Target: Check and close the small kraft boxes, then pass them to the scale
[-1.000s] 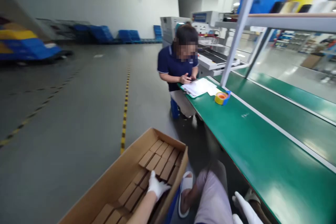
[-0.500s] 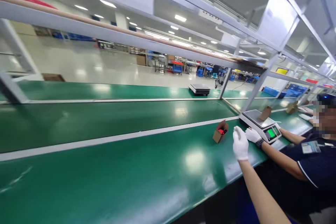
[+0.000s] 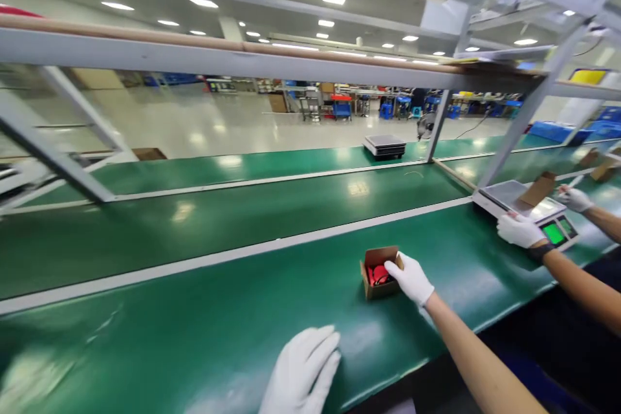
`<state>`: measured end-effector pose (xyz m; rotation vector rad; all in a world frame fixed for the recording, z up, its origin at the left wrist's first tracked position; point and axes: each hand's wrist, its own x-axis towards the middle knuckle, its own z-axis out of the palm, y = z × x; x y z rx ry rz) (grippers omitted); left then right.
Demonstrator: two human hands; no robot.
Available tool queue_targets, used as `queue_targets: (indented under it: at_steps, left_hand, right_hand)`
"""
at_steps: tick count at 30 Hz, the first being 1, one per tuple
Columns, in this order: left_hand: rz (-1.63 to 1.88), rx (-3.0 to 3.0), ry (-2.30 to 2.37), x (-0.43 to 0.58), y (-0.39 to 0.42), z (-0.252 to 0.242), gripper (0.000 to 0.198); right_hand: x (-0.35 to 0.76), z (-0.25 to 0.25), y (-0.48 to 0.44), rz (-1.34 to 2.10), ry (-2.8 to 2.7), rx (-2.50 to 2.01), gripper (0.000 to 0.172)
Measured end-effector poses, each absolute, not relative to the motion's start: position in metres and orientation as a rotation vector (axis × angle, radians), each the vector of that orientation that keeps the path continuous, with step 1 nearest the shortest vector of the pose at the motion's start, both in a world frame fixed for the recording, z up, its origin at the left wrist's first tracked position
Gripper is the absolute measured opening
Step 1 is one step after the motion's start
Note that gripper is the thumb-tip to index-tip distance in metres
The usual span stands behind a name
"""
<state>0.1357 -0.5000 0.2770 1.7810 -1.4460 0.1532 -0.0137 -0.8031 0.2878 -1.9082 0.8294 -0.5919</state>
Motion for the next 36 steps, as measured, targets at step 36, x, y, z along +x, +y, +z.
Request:
queue_targets:
  at_steps: [36]
  left_hand:
    - [-0.868, 1.627, -0.621, 0.174, -0.542, 0.278, 0.092]
  right_hand:
    - [0.043, 0.314, -0.690, -0.148, 0.603, -1.607, 0.041]
